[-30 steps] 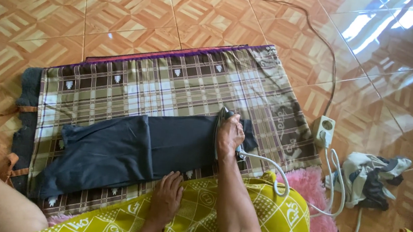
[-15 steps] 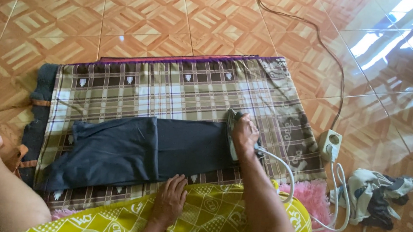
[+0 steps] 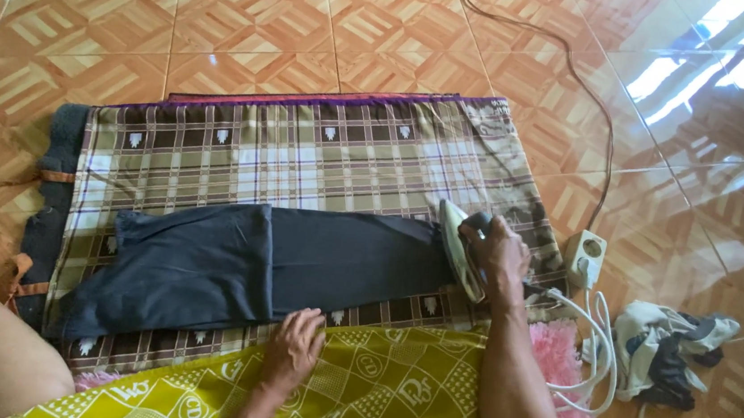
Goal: The person irons a pair of dark trousers on a mat on the floor, smoothing the fabric and moving the iron over both legs before folding them.
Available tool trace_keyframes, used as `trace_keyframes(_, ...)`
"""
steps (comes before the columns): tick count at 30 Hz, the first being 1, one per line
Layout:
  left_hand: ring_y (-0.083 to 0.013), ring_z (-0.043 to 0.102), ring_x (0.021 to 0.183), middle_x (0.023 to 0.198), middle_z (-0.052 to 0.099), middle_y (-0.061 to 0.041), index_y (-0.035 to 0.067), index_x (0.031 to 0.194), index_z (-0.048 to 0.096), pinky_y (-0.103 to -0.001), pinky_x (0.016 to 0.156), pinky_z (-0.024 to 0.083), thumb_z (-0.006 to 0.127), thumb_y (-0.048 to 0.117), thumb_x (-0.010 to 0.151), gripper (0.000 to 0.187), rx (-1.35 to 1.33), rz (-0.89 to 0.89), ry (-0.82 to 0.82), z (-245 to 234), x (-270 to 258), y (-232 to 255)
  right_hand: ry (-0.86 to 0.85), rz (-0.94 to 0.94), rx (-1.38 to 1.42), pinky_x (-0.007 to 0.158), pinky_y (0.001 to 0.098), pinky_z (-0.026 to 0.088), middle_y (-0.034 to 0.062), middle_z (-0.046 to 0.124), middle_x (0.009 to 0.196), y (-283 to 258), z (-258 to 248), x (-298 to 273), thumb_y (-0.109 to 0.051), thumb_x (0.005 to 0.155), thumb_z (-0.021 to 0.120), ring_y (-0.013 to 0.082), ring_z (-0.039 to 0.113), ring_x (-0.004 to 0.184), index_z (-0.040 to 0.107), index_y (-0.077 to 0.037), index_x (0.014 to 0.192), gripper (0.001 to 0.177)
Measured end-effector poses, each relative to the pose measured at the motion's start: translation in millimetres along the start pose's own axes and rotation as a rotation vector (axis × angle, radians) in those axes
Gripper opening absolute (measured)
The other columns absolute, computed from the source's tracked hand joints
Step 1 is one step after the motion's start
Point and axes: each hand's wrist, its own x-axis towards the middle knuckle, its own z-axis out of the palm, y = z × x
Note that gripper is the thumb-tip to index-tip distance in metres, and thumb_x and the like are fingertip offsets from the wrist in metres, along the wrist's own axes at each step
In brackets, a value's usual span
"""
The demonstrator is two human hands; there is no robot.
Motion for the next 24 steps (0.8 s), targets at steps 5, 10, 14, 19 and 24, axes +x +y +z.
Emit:
trace_keyframes(5, -0.0243, 0.070, 0.111, 0.119, 0.072, -0.005, 0.018, 0.124, 0.067, -0.039, 0.097, 0.056, 0.057, 0.034, 0.103, 0.029, -0.189, -0.129, 0.118, -14.5, 69.4, -20.2, 0.002, -0.156, -0.046, 0.092, 0.0518, 0.053, 0.0142, 0.078, 0.105, -21.0, -42.7, -37.0, -0.068, 0.082, 0.065, 0.0378, 0.071, 0.103, 0.071, -0.026, 0.116, 0.054)
trace_keyframes(10, -0.0278, 0.074, 0.105, 0.110, 0.078, -0.006, 0.021, 0.126, 0.069, -0.043, 0.092, 0.058, 0.062, 0.029, 0.101, 0.027, -0.245, -0.263, 0.044, -56.8, 157.7, -12.1, -0.205, -0.361, -0.242, 0.092, 0.0508, 0.056, 0.0100, 0.079, 0.100, -15.8, 3.0, -25.5, -0.072, 0.075, 0.066, 0.0352, 0.073, 0.104, 0.073, -0.027, 0.107, 0.056)
trace_keyframes(14, -0.0224, 0.076, 0.100, 0.105, 0.078, 0.001, 0.030, 0.119, 0.073, -0.039, 0.088, 0.060, 0.063, 0.038, 0.101, 0.022, -0.240, -0.326, -0.053, -14.2, 225.0, -35.2, -0.202, -0.474, -0.300, 0.083, 0.0467, 0.058, 0.0060, 0.078, 0.093, -11.9, 34.0, -2.4, -0.068, 0.076, 0.069, 0.0313, 0.075, 0.097, 0.071, -0.024, 0.102, 0.051)
trace_keyframes(19, -0.0169, 0.076, 0.098, 0.102, 0.078, 0.010, 0.039, 0.115, 0.075, -0.036, 0.086, 0.060, 0.062, 0.046, 0.100, 0.022, -0.250, -0.338, -0.181, 39.0, 291.7, -39.8, -0.210, -0.494, -0.287, 0.082, 0.0485, 0.057, 0.0074, 0.077, 0.094, -15.1, 33.1, 1.7, -0.065, 0.079, 0.071, 0.0325, 0.074, 0.098, 0.069, -0.023, 0.101, 0.048)
trace_keyframes(24, -0.0328, 0.069, 0.118, 0.117, 0.077, -0.006, 0.026, 0.112, 0.078, -0.048, 0.103, 0.053, 0.054, 0.046, 0.096, 0.035, -0.259, -0.329, -0.505, 21.8, 328.1, 7.5, -0.284, -0.503, -0.290, 0.083, 0.0441, 0.059, 0.0011, 0.077, 0.089, -11.2, 35.8, 7.9, -0.071, 0.077, 0.070, 0.0281, 0.075, 0.095, 0.067, -0.026, 0.099, 0.050)
